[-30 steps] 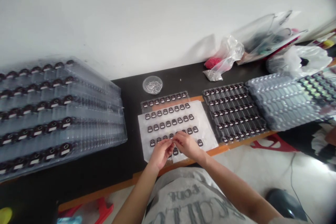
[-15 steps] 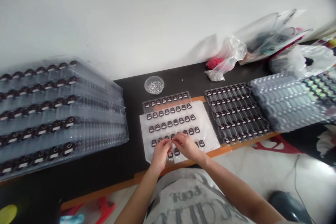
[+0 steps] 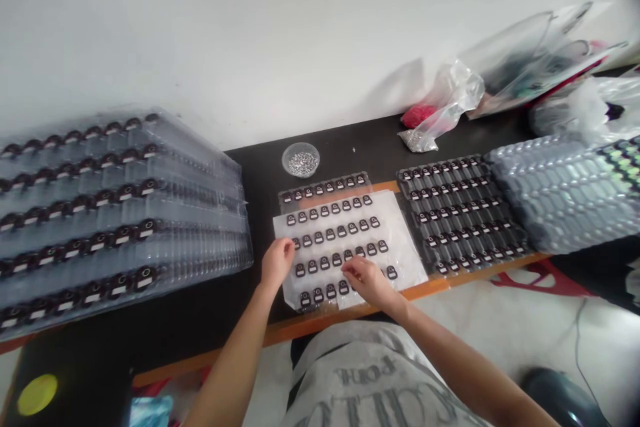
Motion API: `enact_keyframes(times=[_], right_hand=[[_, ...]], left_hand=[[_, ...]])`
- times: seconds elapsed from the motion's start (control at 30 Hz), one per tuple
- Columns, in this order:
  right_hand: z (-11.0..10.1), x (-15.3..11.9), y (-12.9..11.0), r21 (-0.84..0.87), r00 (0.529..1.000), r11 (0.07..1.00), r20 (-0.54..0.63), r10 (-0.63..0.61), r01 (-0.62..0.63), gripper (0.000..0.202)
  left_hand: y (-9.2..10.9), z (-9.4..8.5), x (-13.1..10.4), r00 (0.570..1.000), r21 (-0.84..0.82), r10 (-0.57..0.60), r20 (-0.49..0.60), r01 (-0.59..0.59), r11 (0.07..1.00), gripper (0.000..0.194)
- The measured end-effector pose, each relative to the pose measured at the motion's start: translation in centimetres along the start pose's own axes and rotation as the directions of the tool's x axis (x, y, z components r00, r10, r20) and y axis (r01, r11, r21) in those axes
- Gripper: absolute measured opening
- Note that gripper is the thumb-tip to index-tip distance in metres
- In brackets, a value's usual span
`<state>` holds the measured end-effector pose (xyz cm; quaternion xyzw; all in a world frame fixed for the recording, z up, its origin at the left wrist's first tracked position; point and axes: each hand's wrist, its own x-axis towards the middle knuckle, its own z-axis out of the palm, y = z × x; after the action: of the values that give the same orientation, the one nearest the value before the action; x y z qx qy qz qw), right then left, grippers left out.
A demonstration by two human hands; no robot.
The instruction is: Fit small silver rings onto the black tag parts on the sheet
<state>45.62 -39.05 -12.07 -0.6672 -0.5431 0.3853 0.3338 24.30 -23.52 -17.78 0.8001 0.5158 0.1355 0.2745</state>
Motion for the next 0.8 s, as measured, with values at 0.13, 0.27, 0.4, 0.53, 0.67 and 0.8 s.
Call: enact_keyframes(times=[0.13,0.27,0.4,0.53,0.67,0.8], right_hand=[[0.1,-0.3,0.0,-0.002,1.0,1.0,0.008,0.004,-0.004,0.013],[0.1,-0.4,0.1,-0.001,1.0,1.0,0.003,0.005,-0.005,0.013],[0.1,-0.5,0.2,0.002,1.0,1.0,0.002,0.016,-0.016,0.013],[0.1,-0.6,0.4,0.013,1.0,1.0,-0.006,0.019,-0.019,0.014],[0.0,-0.6,0.5,0.007,1.0,1.0,-0.01,0.028,-0.028,0.013],[-0.2,-0.6,0.4,0.003,0.999,0.999,-0.004,0.033,-0.033,0.013]], left_hand=[[0.0,-0.3,0.4,0.992,0.164,0.116,0.05,-0.123,0.979,0.014],[0.5,-0.6,0.5,0.982,0.268,0.169,0.084,-0.185,0.945,0.016],[0.8,-0.6,0.6,0.974,0.308,0.188,0.126,-0.218,0.926,0.018],[0.9,-0.5,0.8,0.97,0.332,0.186,0.16,-0.23,0.915,0.019],[0.7,-0.4,1.0,0.962,0.357,0.208,0.174,-0.259,0.897,0.019],[0.5,-0.3,1.1,0.958,0.358,0.227,0.176,-0.277,0.892,0.02]])
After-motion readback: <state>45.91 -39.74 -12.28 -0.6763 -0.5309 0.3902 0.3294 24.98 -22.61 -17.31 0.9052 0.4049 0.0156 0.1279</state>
